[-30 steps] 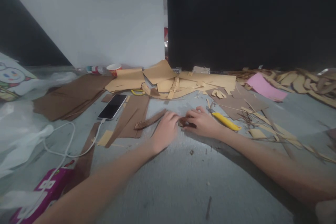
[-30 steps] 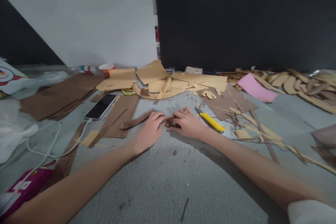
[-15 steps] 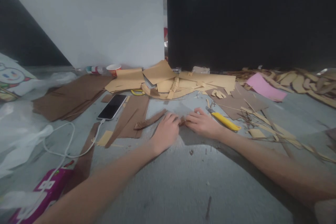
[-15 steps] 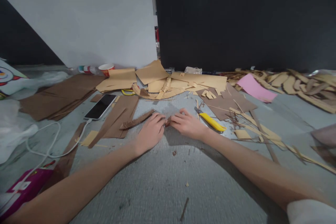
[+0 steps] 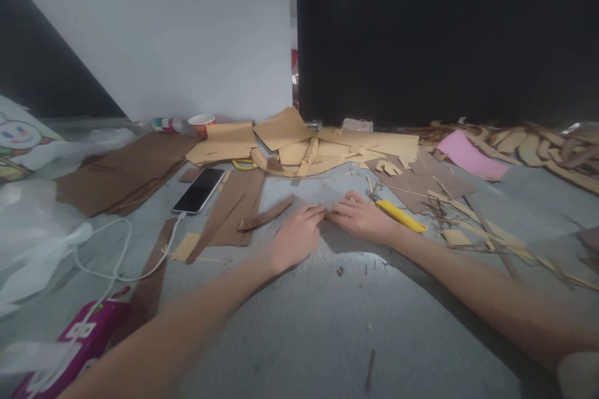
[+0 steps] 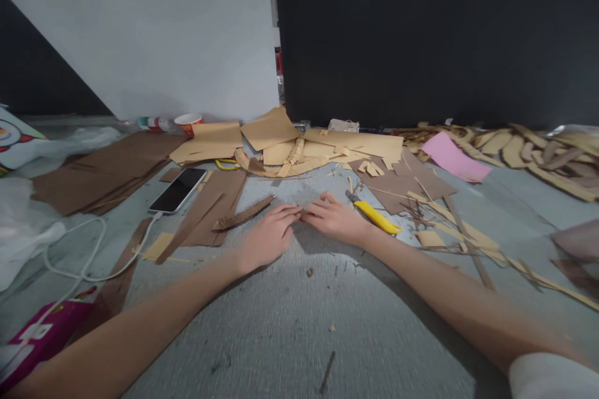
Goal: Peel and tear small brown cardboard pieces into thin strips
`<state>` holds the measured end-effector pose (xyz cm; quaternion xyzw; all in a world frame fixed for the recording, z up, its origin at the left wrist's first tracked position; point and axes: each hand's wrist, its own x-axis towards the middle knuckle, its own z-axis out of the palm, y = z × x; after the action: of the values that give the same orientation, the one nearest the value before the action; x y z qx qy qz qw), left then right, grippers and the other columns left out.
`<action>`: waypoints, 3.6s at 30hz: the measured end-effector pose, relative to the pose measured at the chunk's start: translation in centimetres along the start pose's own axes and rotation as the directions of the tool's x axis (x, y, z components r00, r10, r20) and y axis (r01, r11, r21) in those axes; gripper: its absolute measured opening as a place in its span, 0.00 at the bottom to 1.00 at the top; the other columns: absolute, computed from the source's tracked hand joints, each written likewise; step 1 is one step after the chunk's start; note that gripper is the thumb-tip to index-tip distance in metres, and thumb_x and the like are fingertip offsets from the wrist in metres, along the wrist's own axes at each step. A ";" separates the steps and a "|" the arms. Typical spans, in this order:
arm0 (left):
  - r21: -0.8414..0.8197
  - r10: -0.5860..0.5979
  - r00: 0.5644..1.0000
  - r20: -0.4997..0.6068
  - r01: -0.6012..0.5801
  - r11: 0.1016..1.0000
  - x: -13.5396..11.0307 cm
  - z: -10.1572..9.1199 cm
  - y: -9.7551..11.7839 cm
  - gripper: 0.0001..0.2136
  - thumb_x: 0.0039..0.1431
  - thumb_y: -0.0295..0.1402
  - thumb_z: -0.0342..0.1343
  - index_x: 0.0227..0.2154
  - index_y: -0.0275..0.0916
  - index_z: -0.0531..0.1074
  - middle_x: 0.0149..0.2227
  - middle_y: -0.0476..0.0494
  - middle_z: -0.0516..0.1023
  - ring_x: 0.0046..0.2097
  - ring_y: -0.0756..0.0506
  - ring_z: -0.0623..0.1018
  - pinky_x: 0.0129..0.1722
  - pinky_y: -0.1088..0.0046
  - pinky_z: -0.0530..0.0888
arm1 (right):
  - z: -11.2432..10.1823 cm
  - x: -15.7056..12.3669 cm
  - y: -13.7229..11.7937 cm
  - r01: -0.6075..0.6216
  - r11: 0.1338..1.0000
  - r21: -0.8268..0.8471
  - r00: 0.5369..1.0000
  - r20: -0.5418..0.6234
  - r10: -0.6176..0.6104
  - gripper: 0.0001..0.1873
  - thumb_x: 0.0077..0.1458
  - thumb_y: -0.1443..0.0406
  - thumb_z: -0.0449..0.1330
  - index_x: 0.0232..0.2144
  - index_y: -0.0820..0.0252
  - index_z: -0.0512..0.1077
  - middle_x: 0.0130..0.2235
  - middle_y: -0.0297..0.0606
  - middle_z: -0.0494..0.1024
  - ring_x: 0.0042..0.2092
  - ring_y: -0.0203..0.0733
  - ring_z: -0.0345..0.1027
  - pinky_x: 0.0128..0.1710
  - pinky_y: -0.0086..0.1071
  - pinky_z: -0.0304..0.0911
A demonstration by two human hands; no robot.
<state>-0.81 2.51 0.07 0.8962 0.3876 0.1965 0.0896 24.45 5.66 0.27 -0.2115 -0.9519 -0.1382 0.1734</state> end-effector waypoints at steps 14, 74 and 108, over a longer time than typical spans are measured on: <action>0.056 0.115 0.993 0.039 -0.117 0.992 0.5 -0.4 -0.6 0.21 0.71 0.20 0.47 0.60 0.33 0.78 0.63 0.36 0.81 0.67 0.41 0.75 0.71 0.59 0.71 | 1.0 0.5 -0.9 -0.324 0.886 0.331 0.938 -0.014 0.348 0.06 0.72 0.67 0.61 0.40 0.58 0.77 0.39 0.37 0.83 0.42 0.44 0.77 0.49 0.39 0.58; 0.244 0.200 0.972 0.125 -0.225 0.943 0.9 -0.7 0.1 0.21 0.69 0.18 0.49 0.60 0.32 0.76 0.64 0.33 0.79 0.65 0.39 0.76 0.68 0.60 0.71 | 0.8 0.4 0.6 -0.567 0.567 0.598 0.796 0.220 0.564 0.14 0.67 0.57 0.64 0.31 0.58 0.78 0.25 0.30 0.71 0.29 0.37 0.62 0.33 0.32 0.57; 0.243 0.179 0.973 0.145 -0.211 0.947 0.2 -1.0 0.5 0.23 0.69 0.18 0.47 0.62 0.34 0.74 0.65 0.35 0.77 0.67 0.38 0.73 0.68 0.57 0.70 | 0.7 1.8 -1.8 -0.782 0.604 0.154 0.622 0.251 0.742 0.14 0.73 0.56 0.62 0.36 0.57 0.76 0.31 0.35 0.84 0.35 0.46 0.75 0.51 0.43 0.52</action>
<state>-0.78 2.26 1.19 0.9444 0.3130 0.0981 -0.0240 21.97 4.94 0.00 -0.5848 -0.7899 0.0868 0.1633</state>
